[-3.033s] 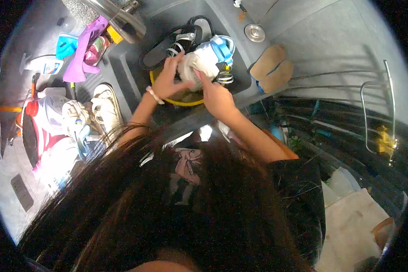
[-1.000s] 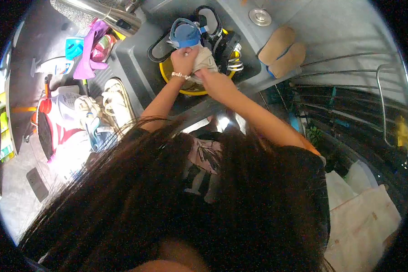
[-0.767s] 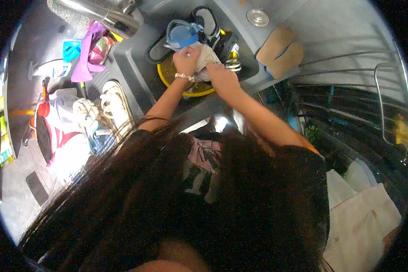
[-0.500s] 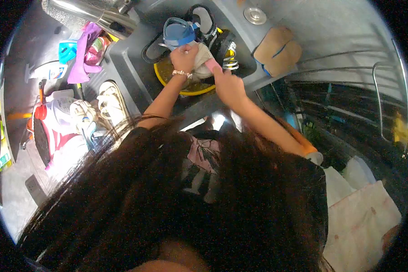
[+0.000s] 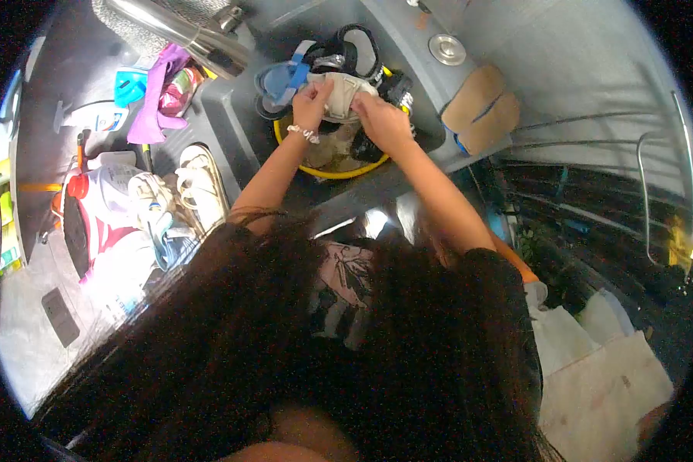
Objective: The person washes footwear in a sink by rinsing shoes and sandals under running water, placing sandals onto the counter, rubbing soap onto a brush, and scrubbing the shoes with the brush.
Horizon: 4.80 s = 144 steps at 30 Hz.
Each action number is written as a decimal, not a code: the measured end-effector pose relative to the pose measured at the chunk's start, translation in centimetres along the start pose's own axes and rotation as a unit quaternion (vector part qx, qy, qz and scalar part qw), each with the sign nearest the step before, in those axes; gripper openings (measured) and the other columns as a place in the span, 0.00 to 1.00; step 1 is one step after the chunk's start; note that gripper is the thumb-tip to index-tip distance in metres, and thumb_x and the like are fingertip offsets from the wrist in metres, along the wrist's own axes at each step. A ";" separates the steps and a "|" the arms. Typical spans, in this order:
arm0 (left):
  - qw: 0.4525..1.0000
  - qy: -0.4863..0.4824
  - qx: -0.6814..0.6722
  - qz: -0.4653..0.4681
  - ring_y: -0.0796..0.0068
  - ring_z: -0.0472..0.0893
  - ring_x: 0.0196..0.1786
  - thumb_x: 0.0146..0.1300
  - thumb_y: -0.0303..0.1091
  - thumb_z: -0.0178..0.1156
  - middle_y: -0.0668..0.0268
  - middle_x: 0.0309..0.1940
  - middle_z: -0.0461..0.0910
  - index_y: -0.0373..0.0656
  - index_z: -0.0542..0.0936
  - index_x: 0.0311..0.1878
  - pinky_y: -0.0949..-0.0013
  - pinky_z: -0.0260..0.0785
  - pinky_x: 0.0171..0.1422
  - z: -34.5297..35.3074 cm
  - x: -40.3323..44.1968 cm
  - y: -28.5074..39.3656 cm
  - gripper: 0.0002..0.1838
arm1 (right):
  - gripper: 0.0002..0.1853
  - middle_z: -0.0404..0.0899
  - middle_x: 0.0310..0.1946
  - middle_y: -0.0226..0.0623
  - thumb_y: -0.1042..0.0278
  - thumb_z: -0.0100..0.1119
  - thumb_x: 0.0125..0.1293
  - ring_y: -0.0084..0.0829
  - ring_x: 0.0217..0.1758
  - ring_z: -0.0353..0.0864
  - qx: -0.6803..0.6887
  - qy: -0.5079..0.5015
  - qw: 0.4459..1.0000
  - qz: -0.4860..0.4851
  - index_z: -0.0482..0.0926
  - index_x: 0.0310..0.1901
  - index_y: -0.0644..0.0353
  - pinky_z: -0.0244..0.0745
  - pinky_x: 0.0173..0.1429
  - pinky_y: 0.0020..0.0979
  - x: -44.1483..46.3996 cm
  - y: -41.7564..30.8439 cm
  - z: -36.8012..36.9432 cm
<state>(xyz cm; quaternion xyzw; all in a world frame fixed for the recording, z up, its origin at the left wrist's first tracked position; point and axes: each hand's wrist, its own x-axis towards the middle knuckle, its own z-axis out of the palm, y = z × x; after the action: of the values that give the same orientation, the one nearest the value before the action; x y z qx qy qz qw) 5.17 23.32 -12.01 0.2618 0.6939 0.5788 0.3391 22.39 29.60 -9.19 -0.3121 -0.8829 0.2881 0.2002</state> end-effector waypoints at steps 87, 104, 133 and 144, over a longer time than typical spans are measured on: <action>0.677 -0.146 0.665 0.278 0.48 0.81 0.40 0.36 0.46 0.75 0.54 0.54 0.68 0.48 0.79 0.45 0.52 0.77 0.44 -7.7 9.2 2.1 0.29 | 0.07 0.78 0.26 0.40 0.65 0.58 0.64 0.44 0.25 0.79 -0.021 -0.098 0.987 -0.128 0.78 0.42 0.52 0.74 0.27 0.42 -0.6 6.4 1.6; 0.680 -0.152 0.657 0.286 0.52 0.81 0.42 0.40 0.45 0.74 0.57 0.54 0.67 0.50 0.78 0.48 0.56 0.78 0.43 -7.1 9.1 2.3 0.28 | 0.06 0.77 0.24 0.40 0.67 0.59 0.61 0.44 0.25 0.79 -0.061 -0.114 0.982 -0.138 0.77 0.40 0.53 0.74 0.28 0.40 -1.2 5.5 2.1; 0.697 -0.110 0.657 0.267 0.52 0.82 0.39 0.49 0.34 0.65 0.57 0.52 0.68 0.50 0.77 0.45 0.55 0.78 0.39 -7.3 8.1 1.9 0.17 | 0.05 0.75 0.20 0.38 0.62 0.58 0.64 0.42 0.19 0.77 -0.068 -0.024 0.990 -0.117 0.76 0.39 0.49 0.70 0.21 0.40 -1.8 6.8 3.7; 0.867 0.031 0.496 0.031 0.41 0.78 0.46 0.53 0.52 0.63 0.44 0.51 0.70 0.43 0.81 0.46 0.50 0.73 0.52 -4.0 -0.3 1.9 0.24 | 0.20 0.82 0.45 0.39 0.70 0.52 0.70 0.25 0.44 0.80 0.131 0.078 0.986 0.067 0.70 0.63 0.60 0.72 0.54 0.26 -4.8 -0.6 -1.7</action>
<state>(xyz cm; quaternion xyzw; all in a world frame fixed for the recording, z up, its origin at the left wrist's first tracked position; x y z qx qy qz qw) 2.20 20.97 -9.73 0.3984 0.8913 0.1768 0.1250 26.55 26.66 -8.38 -0.3629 -0.7964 0.3889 0.2876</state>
